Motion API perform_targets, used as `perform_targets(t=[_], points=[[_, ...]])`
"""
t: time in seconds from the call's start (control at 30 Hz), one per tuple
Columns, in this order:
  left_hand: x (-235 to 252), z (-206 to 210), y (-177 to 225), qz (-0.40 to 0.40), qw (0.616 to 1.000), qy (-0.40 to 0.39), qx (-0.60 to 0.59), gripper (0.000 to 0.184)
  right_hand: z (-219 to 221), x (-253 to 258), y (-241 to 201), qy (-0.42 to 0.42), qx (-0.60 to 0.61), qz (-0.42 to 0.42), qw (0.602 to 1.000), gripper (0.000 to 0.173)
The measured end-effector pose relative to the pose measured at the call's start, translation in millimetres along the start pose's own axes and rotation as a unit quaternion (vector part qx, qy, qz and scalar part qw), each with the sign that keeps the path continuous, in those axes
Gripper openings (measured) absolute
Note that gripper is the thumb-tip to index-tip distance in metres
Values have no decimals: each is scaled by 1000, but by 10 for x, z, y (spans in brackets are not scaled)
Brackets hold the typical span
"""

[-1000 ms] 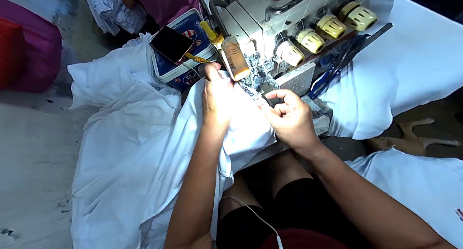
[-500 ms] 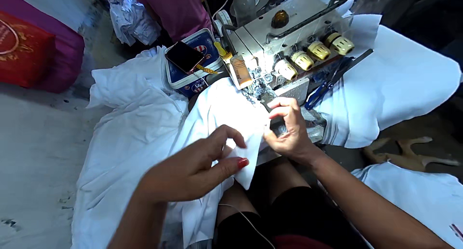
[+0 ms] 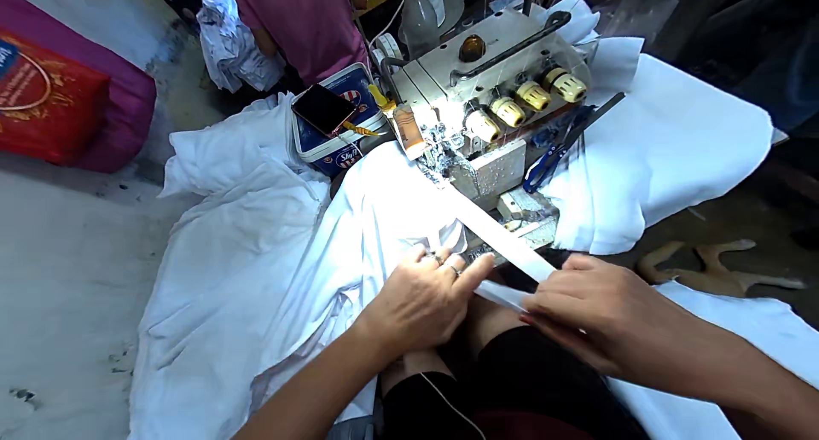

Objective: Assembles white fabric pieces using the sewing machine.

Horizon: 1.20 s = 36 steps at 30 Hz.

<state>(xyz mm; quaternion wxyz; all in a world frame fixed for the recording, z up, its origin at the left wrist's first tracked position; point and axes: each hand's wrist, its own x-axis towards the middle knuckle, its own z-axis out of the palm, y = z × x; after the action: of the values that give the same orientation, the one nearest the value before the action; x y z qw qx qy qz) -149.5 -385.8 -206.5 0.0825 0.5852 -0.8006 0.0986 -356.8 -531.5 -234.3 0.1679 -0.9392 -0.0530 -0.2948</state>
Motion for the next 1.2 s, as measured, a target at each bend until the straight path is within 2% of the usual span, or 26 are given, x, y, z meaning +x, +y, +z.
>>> perform_targets(t=[0.07, 0.13, 0.17, 0.23, 0.3, 0.37, 0.43, 0.5, 0.53, 0.6, 0.63, 0.67, 0.7, 0.73, 0.77, 0.8, 0.83, 0.87, 0.9, 0.97, 1.07, 1.13, 1.2], points=[[-113, -295, 130, -54, 997, -23, -53, 36, -24, 61, 14, 29, 132, -10, 991, 32], [-210, -610, 240, -147, 985, -92, -25, 35, 129, 230, 64, 83, 214, 18, 973, 30], [-235, -718, 268, -208, 969, -130, 3, 33, 293, 331, 120, 134, 205, 51, 968, 26], [-270, -804, 244, -307, 936, -160, 71, 34, 644, 571, 265, 222, 128, 152, 955, 22], [-303, -832, 185, -341, 918, -165, 123, 36, 850, 779, 396, 221, 63, 228, 946, 33], [-352, -840, 159, -307, 927, -165, 139, 23, 934, 934, 478, 197, 1, 232, 953, 37], [-405, -829, 132, -240, 950, -169, 109, 25, 962, 989, 559, 175, -29, 206, 962, 24], [-451, -846, 58, -141, 976, -162, 38, 28, 897, 937, 619, 182, 9, 245, 952, 22], [-456, -875, 23, -95, 983, -157, -3, 30, 842, 869, 641, 207, 54, 307, 928, 27], [-425, -933, -30, -35, 987, -141, -72, 34, 761, 682, 622, 293, 146, 416, 848, 38], [-396, -963, -60, -18, 986, -125, -106, 35, 779, 594, 536, 343, 166, 403, 832, 36], [-358, -1008, -95, -9, 984, -112, -137, 36, 838, 533, 402, 374, 188, 344, 840, 28], [-317, -1059, -129, -5, 980, -103, -169, 35, 928, 505, 260, 367, 218, 275, 862, 21], [-274, -1107, -154, -9, 974, -91, -206, 35, 1034, 510, 136, 326, 245, 223, 885, 18], [-235, -1150, -178, -15, 967, -81, -240, 35, 1124, 539, 38, 262, 266, 207, 904, 22], [-201, -1184, -204, -20, 961, -74, -266, 33, 1162, 572, -13, 163, 285, 226, 917, 28], [-175, -1205, -231, -24, 954, -69, -290, 31, 1142, 607, -14, 48, 313, 249, 915, 32], [-153, -1216, -258, -29, 946, -60, -318, 29, 1113, 628, -9, -16, 331, 244, 911, 31], [-133, -1221, -287, -35, 936, -52, -347, 27, 1035, 631, -48, -37, 336, 209, 918, 26], [-91, -1191, -313, -48, 914, -29, -402, 24, 749, 618, -214, -22, 335, 89, 938, 21], [25, -1028, -291, -40, 886, -11, -462, 34, 233, 657, -540, 68, 318, -55, 944, 22], [68, -1062, -293, 6, 897, -64, -437, 47, 42, 698, -654, 162, 285, -74, 942, 21], [9, -1382, -308, 24, 934, -126, -333, 48, 172, 675, -675, 259, 248, -8, 934, 16]])
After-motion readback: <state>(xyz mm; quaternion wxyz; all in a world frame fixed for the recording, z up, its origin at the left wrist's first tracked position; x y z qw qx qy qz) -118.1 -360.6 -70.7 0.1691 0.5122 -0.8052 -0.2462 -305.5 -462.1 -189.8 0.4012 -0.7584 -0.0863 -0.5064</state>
